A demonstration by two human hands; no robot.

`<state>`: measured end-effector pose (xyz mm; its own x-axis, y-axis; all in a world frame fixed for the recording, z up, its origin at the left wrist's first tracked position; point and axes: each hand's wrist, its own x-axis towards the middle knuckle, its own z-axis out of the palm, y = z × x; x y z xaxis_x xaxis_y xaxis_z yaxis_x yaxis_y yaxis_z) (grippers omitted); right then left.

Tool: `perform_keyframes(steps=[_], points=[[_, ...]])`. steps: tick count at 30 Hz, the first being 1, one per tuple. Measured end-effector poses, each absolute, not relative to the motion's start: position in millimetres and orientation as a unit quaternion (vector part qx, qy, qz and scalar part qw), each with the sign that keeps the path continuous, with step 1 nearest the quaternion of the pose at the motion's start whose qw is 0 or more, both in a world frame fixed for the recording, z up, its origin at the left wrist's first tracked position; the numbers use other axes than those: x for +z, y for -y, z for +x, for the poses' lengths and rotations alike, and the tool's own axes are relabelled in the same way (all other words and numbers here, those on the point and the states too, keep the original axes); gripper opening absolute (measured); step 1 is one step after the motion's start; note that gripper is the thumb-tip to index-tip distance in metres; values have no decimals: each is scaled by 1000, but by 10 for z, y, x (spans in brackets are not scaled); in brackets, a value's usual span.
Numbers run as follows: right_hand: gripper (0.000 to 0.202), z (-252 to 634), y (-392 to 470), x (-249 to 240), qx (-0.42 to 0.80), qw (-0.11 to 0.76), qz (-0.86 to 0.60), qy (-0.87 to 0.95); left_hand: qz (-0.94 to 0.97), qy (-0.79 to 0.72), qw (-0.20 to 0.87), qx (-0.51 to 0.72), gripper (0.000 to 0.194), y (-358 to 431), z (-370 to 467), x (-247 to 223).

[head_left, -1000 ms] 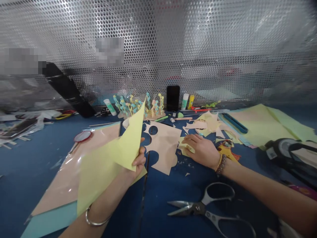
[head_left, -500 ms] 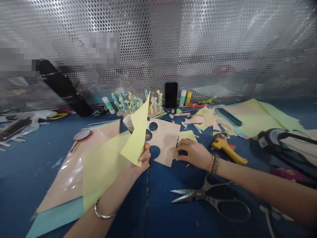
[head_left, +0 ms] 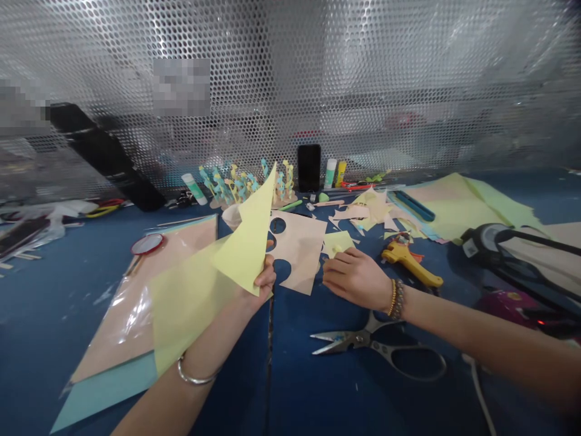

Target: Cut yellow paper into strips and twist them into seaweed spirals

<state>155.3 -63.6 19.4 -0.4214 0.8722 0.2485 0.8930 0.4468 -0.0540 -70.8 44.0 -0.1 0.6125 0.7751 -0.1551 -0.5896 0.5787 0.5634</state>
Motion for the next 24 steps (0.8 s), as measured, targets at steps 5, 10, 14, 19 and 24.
perform_keyframes(steps=[5, 10, 14, 19, 24], points=[[23, 1525, 543, 223, -73, 76, -580, 808, 256, -165, 868, 392, 32, -448, -690, 9], [22, 1492, 464, 220, -79, 65, -594, 798, 270, -164, 866, 387, 32, -429, -686, 46], [23, 1475, 472, 221, -87, 55, -597, 796, 274, -166, 863, 389, 31, -425, -680, 39], [21, 1457, 465, 211, -104, 45, -599, 793, 278, -167, 863, 388, 26, -444, -677, 15], [22, 1484, 487, 237, -128, 35, -581, 803, 286, -163, 862, 384, 24, -460, -682, -9]])
